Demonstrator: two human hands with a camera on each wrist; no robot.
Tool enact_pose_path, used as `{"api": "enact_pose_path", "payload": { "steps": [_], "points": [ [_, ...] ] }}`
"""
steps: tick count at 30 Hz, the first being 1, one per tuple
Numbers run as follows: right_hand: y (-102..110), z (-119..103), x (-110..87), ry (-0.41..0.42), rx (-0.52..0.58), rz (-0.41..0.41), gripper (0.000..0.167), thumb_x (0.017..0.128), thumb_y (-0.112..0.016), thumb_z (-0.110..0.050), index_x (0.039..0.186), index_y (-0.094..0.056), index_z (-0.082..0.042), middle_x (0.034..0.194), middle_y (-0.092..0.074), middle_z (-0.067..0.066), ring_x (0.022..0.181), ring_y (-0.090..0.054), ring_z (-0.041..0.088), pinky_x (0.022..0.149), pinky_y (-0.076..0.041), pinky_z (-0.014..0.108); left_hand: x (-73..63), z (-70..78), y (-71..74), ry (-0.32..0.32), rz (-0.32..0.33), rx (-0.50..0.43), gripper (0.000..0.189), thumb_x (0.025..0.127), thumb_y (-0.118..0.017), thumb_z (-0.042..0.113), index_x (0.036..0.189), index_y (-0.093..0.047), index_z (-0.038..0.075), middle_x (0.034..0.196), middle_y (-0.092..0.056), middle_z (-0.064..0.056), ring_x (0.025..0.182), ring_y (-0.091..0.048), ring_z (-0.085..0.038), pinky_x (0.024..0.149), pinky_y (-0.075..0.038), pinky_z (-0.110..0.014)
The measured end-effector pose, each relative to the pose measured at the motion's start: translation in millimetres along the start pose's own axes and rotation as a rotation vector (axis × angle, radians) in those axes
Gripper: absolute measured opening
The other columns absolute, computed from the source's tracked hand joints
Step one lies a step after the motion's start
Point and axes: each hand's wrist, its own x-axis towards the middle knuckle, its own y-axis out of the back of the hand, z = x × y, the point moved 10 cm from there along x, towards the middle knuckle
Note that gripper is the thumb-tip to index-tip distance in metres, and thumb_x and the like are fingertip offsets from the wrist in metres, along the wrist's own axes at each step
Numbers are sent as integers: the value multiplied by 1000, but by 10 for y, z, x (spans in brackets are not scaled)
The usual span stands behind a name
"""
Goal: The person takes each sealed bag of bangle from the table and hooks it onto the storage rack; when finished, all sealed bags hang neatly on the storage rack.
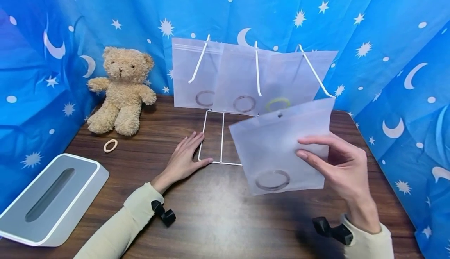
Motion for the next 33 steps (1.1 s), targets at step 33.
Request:
{"api": "enact_pose_path", "payload": {
  "steps": [33],
  "points": [
    [-328,186,219,73,-15,180,32,75,-70,22,106,-68,14,101,-67,27,65,-60,13,43,-32,18,11,-16,6,-1,6,17,89,87,-64,60,150,-37,2,156,-33,-9,145,-22,-27,117,-14,-46]
  ]
}}
